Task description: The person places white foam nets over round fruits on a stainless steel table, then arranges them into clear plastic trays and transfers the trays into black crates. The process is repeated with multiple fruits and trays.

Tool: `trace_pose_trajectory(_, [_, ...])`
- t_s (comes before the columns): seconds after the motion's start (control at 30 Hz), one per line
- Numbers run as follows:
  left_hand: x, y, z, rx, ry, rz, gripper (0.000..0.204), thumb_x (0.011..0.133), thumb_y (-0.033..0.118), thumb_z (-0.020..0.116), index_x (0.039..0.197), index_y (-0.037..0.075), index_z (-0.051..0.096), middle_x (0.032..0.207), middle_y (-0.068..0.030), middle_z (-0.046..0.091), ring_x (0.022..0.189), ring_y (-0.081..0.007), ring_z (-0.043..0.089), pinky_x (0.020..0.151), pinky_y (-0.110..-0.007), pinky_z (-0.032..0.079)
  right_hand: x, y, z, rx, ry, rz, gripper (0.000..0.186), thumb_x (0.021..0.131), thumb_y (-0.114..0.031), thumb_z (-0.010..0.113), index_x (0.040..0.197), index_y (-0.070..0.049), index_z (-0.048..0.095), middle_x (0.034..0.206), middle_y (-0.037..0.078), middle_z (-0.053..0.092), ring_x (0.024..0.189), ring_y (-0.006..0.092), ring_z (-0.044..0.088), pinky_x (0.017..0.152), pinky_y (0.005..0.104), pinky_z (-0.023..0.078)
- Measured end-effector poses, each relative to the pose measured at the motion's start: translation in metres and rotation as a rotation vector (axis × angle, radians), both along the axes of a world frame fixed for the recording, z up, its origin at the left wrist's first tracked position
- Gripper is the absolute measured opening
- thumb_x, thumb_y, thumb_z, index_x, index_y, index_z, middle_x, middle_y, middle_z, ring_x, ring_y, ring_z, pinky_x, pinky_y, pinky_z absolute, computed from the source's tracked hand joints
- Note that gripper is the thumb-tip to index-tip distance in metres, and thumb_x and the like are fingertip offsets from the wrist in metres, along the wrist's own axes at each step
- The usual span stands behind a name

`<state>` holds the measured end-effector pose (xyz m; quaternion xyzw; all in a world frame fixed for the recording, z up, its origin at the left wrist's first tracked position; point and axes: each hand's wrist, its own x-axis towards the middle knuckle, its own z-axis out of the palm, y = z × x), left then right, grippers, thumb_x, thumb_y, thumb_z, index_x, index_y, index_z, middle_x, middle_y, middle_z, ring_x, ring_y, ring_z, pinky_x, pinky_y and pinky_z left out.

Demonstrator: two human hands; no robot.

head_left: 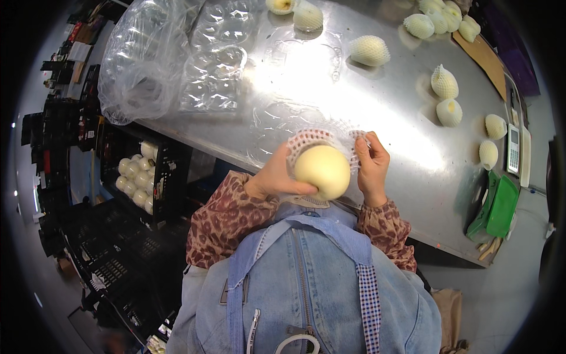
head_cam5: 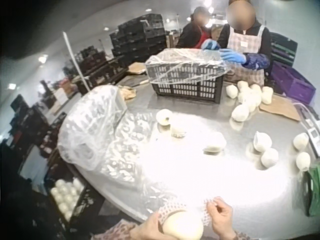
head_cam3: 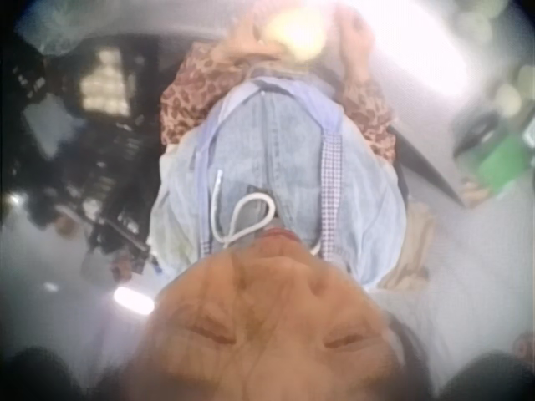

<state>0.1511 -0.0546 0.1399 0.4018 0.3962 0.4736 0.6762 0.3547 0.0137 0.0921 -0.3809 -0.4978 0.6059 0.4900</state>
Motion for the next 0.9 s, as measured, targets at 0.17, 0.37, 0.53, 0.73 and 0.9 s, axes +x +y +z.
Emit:
trace_pose_trajectory(0.17, [0.003, 0.007, -0.008, -0.072, 0.014, 0.272, 0.073, 0.071, 0.010, 0.080, 0.136, 0.002, 0.047, 0.123, -0.0100, 0.058, 0.113, -0.0182, 0.057, 0.099, -0.032, 0.046, 0.006, -0.012, 0.024, 0.306, -0.286, -0.017, 0.017, 0.089, -0.004, 0.067, 0.106, -0.001, 0.070, 0.089, 0.003, 0.056, 0.068, 0.0079, 0.055, 0.055, 0.0195, 0.041])
trace_pose_trajectory(0.37, [0.011, 0.005, -0.008, -0.246, -0.077, 0.354, 0.059, 0.081, 0.012, 0.075, 0.133, 0.001, 0.049, 0.119, -0.0091, 0.060, 0.105, -0.0170, 0.061, 0.092, -0.029, 0.049, 0.003, -0.001, 0.033, 0.297, -0.180, 0.154, 0.053, 0.077, -0.029, 0.083, 0.119, -0.002, 0.066, 0.099, 0.007, 0.056, 0.079, 0.0137, 0.060, 0.069, 0.0265, 0.050])
trace_pose_trajectory(0.53, [0.013, 0.002, -0.003, -0.360, -0.239, 0.283, 0.051, 0.090, 0.020, 0.066, 0.133, 0.000, 0.048, 0.118, -0.0096, 0.060, 0.109, -0.0177, 0.059, 0.091, -0.029, 0.049, 0.004, 0.014, 0.031, 0.581, -0.487, 0.440, 0.122, 0.052, -0.057, 0.089, 0.146, -0.003, 0.032, 0.142, 0.019, 0.042, 0.133, 0.0347, 0.041, 0.110, 0.0458, 0.035])
trace_pose_trajectory(0.73, [0.007, -0.001, -0.004, -0.430, -0.203, 0.205, 0.056, 0.095, 0.024, 0.059, 0.142, 0.001, 0.038, 0.131, -0.0100, 0.053, 0.120, -0.0187, 0.053, 0.100, -0.033, 0.045, -0.021, 0.002, 0.016, 0.649, -0.483, 0.421, 0.111, 0.058, -0.033, 0.094, 0.145, -0.004, 0.031, 0.142, 0.020, 0.040, 0.132, 0.0360, 0.042, 0.109, 0.0443, 0.038])
trace_pose_trajectory(0.9, [-0.007, -0.008, -0.008, -0.446, -0.261, 0.201, 0.054, 0.099, 0.027, 0.054, 0.144, 0.001, 0.036, 0.132, -0.0091, 0.052, 0.122, -0.0181, 0.052, 0.102, -0.032, 0.044, -0.036, 0.000, 0.014, 0.452, -0.460, 0.460, 0.103, 0.060, -0.023, 0.093, 0.142, -0.004, 0.034, 0.137, 0.018, 0.045, 0.124, 0.0319, 0.051, 0.102, 0.0405, 0.045])
